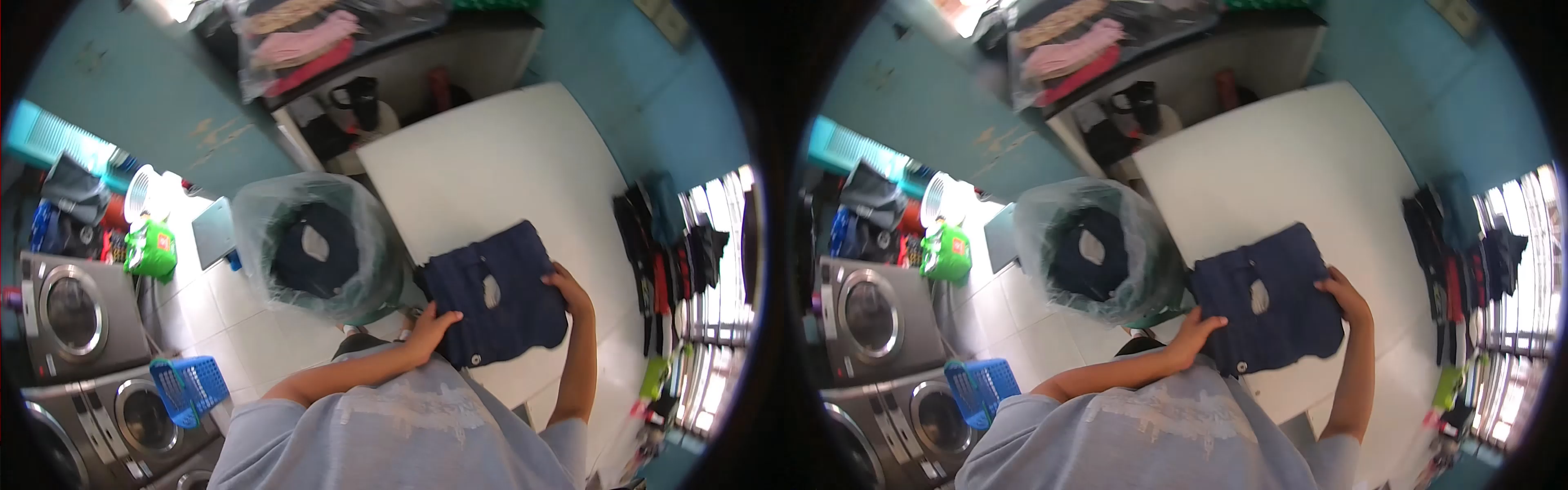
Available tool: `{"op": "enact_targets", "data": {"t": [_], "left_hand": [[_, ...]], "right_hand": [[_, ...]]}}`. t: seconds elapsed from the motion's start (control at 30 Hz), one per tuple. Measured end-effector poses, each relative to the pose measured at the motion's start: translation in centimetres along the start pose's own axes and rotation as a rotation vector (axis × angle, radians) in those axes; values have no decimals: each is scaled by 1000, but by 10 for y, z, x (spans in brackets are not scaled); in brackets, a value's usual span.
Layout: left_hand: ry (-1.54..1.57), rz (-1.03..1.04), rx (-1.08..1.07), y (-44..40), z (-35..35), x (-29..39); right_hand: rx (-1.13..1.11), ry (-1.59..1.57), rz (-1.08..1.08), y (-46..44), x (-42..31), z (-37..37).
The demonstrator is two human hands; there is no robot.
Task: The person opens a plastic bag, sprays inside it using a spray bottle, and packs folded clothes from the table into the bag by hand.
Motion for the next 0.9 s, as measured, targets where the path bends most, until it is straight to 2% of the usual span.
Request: {"op": "enact_targets", "data": {"t": [0.1,0.13,0.27,0.37,0.43,0.5,0.57,0.67,0.8,0.87,0.9], "left_hand": [[126,15,67,8,-12,32],[93,-16,96,3,-26,37],[17,190,175,4,-86,122],[-148,231,152,6,-150,183],[-286,180,215,-22,-216,191],[-215,-27,169,-23,-248,204],[-218,-87,141,-48,-287,197],[-280,-138,137,-89,-319,185],[-393,-199,53,-135,-336,184],[-595,9,141,-169,-357,184],[-696,117,178,-178,-360,183]], "right_hand": [[-90,-249,-48,49,-54,32],[-71,-314,-68,62,-65,40],[2,-519,-273,112,-120,100],[40,-558,-243,141,-130,168],[-28,-537,-307,157,-138,221],[-77,-528,-325,163,-138,269],[-81,-497,-348,164,-140,308],[-56,-492,-378,152,-137,351],[-7,-503,-292,115,-114,385],[7,-430,-292,96,-94,400],[-32,-362,-188,82,-65,413]]}}
Point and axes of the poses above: each hand's wrist, its own y-axis away from the middle knuckle, its own z-axis out of the palm, x = y × z, the point moved 8 cm from there along -y, towards the middle knuckle, and after that the axes turned 14 degrees about x, right-handed, at the moved point
